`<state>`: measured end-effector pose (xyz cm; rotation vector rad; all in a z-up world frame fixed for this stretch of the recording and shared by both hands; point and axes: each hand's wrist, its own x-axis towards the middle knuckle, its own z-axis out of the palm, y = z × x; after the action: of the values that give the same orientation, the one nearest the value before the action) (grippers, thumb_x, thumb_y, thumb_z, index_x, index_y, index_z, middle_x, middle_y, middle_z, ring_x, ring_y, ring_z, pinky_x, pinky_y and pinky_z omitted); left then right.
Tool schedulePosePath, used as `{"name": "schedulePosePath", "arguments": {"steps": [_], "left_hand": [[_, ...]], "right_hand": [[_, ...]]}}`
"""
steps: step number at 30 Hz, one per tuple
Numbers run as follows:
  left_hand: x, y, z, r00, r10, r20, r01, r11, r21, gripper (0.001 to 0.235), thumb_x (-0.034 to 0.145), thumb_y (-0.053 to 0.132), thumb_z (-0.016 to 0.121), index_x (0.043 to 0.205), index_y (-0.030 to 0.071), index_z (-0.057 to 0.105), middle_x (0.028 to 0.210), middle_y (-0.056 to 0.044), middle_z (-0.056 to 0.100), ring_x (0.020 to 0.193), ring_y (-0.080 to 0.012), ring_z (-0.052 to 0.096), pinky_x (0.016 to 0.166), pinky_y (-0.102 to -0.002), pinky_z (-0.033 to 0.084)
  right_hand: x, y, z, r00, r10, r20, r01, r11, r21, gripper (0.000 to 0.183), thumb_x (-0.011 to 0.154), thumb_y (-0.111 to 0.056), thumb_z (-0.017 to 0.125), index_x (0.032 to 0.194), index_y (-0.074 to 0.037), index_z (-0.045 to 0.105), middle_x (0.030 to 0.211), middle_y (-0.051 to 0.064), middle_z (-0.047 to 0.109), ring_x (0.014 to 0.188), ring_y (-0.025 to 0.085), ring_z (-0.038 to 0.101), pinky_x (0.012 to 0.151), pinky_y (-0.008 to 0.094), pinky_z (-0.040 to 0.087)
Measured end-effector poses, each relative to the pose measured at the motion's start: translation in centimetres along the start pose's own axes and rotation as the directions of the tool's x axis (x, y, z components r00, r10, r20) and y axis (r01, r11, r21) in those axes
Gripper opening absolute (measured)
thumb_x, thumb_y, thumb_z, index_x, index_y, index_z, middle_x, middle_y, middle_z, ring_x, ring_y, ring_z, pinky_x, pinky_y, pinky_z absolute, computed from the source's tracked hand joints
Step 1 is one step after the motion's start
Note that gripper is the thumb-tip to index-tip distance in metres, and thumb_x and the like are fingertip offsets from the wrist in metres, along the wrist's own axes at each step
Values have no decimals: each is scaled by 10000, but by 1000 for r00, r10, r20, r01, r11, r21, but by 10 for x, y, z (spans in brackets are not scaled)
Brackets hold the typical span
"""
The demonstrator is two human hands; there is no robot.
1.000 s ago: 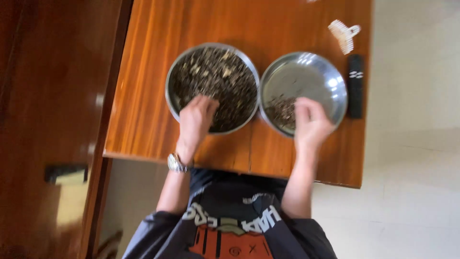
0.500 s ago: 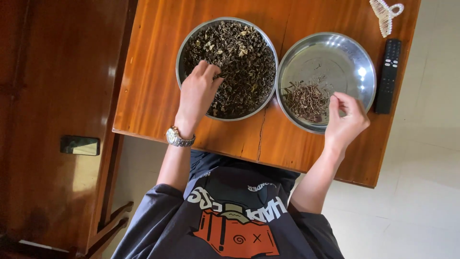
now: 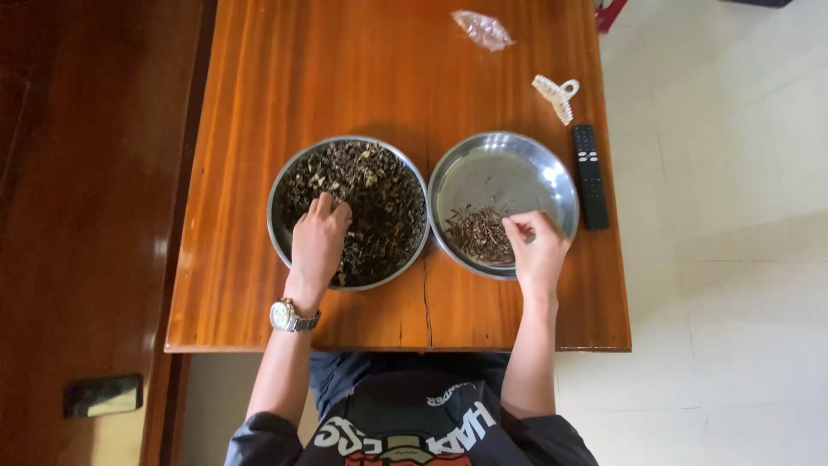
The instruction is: The person sits at a wooden table and sorts dried plant material by hand. They pick small pieces from a large metal bowl and transfer them into a smaller metal bowl placed to the right. The process involves repetitive hand movements to separate the contents.
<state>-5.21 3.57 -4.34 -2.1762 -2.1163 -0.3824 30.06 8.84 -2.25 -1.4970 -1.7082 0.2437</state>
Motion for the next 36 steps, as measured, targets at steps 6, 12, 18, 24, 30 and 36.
{"name": "schedulePosePath", "arguments": {"steps": [6,12,18,24,30,36], "left_hand": [[-2,3,-6,998,-20,53,19,1000,23,89,949,219,707,933,142,667,963,-30,545,933,-219,651,654,-316,560],[-2,6,-16,999,-8,35,8,1000,23,102,970,199,661,936,103,667,1001,-49,534,952,-226,639,677,-319,572],[-9,-2,-1,999,-27,29,27,1000,-5,147,1057,212,529,998,95,597,1003,-60,558,947,-231,673,681,-317,580],[-17,0,-4,999,-45,-28,45,999,-14,133,1092,176,466,1036,86,546,923,-43,551,860,-237,685,682,-322,567],[-19,2,-1,993,-69,-92,74,996,55,134,1074,207,509,1004,95,532,908,-28,550,845,-213,676,679,-305,566],[-20,-3,-3,990,-21,-137,15,999,-48,183,1012,278,640,932,124,583,924,3,485,877,-209,636,686,-315,547]], "right_hand": [[4,-20,-4,1000,-5,-25,7,998,64,77,900,-150,841,904,-162,765,758,46,722,681,237,711,661,331,579],[-2,-48,26,988,-65,139,47,990,133,71,945,-213,788,963,-147,771,795,65,725,722,262,735,646,344,611],[-13,-80,84,859,-294,419,231,953,196,103,995,-205,690,1033,-146,766,898,113,724,838,238,718,785,325,622],[-5,-115,123,686,-402,606,506,863,0,217,950,-147,717,1159,-87,726,1020,117,707,1010,229,653,848,358,564],[-20,-112,161,668,-498,553,613,790,-28,199,894,-161,745,1066,-61,736,954,89,624,957,237,617,772,376,531],[-18,-102,171,648,-487,585,609,793,-14,186,900,-149,748,1074,-84,730,949,82,629,953,236,600,782,368,518]]}}
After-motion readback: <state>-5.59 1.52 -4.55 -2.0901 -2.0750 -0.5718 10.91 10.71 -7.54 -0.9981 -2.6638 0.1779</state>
